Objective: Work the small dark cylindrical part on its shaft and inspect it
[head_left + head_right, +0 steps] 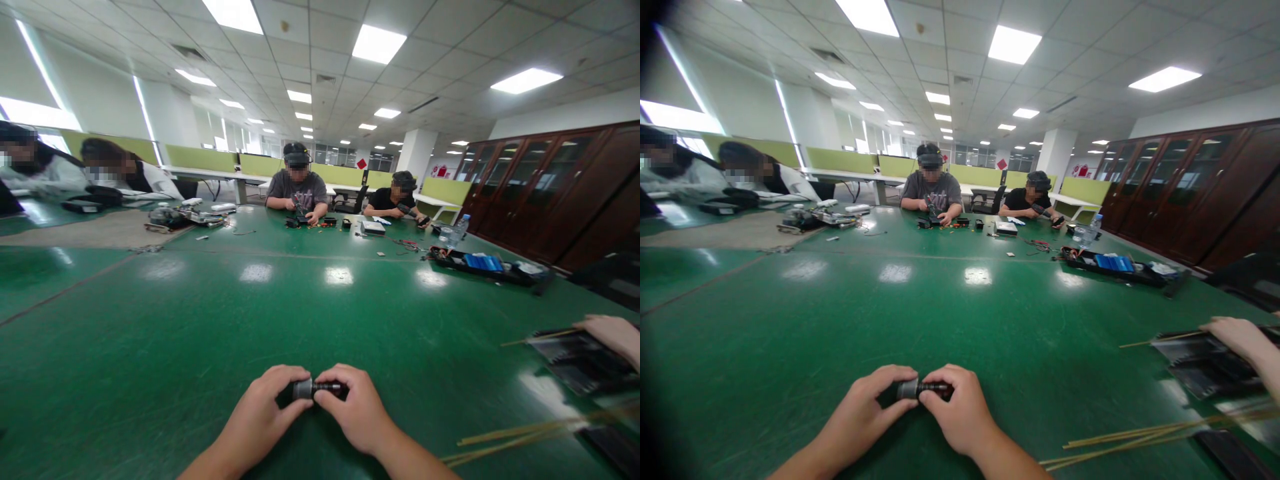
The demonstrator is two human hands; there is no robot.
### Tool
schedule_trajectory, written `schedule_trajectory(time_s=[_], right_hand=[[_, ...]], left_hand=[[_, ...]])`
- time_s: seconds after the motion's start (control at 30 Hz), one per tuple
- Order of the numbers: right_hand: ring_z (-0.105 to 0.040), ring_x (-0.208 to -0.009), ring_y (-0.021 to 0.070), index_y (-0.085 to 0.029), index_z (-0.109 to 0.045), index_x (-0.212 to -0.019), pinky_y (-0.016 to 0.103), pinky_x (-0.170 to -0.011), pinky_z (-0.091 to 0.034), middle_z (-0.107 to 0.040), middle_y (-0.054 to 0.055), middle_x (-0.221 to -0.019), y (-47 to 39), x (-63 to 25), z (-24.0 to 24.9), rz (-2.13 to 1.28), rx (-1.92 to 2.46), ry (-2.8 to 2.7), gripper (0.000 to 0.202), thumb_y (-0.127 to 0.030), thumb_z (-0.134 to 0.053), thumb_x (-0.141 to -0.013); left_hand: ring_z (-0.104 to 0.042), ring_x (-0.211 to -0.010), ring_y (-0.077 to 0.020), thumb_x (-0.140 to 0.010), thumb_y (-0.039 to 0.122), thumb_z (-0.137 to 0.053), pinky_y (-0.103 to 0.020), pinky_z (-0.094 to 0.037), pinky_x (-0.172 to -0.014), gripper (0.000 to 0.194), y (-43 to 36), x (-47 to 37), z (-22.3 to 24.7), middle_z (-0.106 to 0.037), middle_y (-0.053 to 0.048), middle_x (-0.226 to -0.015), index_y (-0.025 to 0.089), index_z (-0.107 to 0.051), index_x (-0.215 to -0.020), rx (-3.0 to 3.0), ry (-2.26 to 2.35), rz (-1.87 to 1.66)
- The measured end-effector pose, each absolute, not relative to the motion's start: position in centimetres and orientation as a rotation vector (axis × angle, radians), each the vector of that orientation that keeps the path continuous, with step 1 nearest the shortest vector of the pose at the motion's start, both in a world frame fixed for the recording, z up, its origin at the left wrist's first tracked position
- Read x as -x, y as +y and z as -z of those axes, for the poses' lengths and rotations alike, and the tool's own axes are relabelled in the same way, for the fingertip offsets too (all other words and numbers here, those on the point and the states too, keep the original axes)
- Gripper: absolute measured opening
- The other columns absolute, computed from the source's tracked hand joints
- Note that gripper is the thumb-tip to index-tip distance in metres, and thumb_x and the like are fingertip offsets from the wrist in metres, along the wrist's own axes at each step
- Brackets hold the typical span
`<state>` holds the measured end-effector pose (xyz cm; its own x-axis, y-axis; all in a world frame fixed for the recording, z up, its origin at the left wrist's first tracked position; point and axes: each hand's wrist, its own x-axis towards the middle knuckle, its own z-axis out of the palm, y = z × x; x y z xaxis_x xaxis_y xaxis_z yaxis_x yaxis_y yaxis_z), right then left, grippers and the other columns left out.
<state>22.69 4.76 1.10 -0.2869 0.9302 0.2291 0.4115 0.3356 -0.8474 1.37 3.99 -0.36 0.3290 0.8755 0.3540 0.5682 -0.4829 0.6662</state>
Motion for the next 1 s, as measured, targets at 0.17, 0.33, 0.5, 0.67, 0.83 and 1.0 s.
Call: schedule_trajectory(time_s=[0.17, 0.33, 0.5, 0.67, 0.83, 1.0], right_hand=[[-0.06, -0.075, 0.0146, -0.022, -0.074, -0.088, 0.025, -0.069, -0.042, -0.067, 0.0, -0.08, 4.73, -22.69, -1.06, -0.871, 1.188, -1.857, 0.01, -0.02, -0.07, -0.078], [-0.06, -0.074, 0.0147, -0.021, -0.074, -0.088, 0.025, -0.068, -0.042, -0.067, 0.001, -0.08, 4.71, -22.73, -1.14, -0.89, 1.179, -1.849, 0.01, -0.021, -0.069, -0.079], [-0.06, -0.073, 0.0148, -0.021, -0.074, -0.087, 0.025, -0.067, -0.042, -0.067, 0.001, -0.08, 4.71, -22.76, -1.09, -0.894, 1.192, -1.844, 0.009, -0.022, -0.068, -0.08], [-0.06, -0.074, 0.0145, -0.021, -0.074, -0.086, 0.025, -0.068, -0.041, -0.067, 0.0, -0.08, 4.71, -22.72, -1.15, -0.891, 1.197, -1.846, 0.009, -0.02, -0.069, -0.079], [-0.059, -0.073, 0.0144, -0.021, -0.074, -0.087, 0.024, -0.067, -0.042, -0.067, 0.0, -0.079, 4.69, -22.7, -1.22, -0.892, 1.191, -1.849, 0.009, -0.021, -0.069, -0.079], [-0.06, -0.073, 0.0144, -0.021, -0.074, -0.086, 0.024, -0.067, -0.042, -0.066, 0.001, -0.079, 4.61, -22.77, -1.21, -0.902, 1.183, -1.838, 0.009, -0.021, -0.068, -0.08]], left_hand=[[-0.063, -0.107, -0.0223, -0.085, 0.026, -0.069, -0.036, -0.051, -0.096, 0.031, 3.93, -1.41, 0.21, -0.067, -0.005, -0.112, 0.027, -0.062, -0.115, -2.189, 1.256, -0.993], [-0.062, -0.107, -0.0222, -0.084, 0.026, -0.07, -0.036, -0.051, -0.095, 0.031, 3.82, -1.43, 0.12, -0.067, -0.004, -0.112, 0.028, -0.062, -0.115, -2.177, 1.264, -0.985], [-0.062, -0.108, -0.0215, -0.084, 0.025, -0.07, -0.036, -0.05, -0.097, 0.032, 3.91, -1.41, 0.3, -0.067, -0.003, -0.113, 0.029, -0.062, -0.115, -2.178, 1.278, -0.979], [-0.062, -0.107, -0.0207, -0.085, 0.025, -0.07, -0.034, -0.05, -0.096, 0.032, 3.91, -1.42, 0.23, -0.067, -0.002, -0.112, 0.029, -0.061, -0.115, -2.174, 1.276, -0.974], [-0.061, -0.107, -0.02, -0.084, 0.024, -0.07, -0.034, -0.049, -0.096, 0.033, 3.86, -1.37, 0.17, -0.067, -0.001, -0.112, 0.03, -0.061, -0.115, -2.181, 1.274, -0.973], [-0.062, -0.108, -0.0207, -0.084, 0.024, -0.07, -0.034, -0.05, -0.096, 0.033, 3.9, -1.35, 0.36, -0.067, -0.002, -0.113, 0.03, -0.061, -0.115, -2.179, 1.273, -0.983]])
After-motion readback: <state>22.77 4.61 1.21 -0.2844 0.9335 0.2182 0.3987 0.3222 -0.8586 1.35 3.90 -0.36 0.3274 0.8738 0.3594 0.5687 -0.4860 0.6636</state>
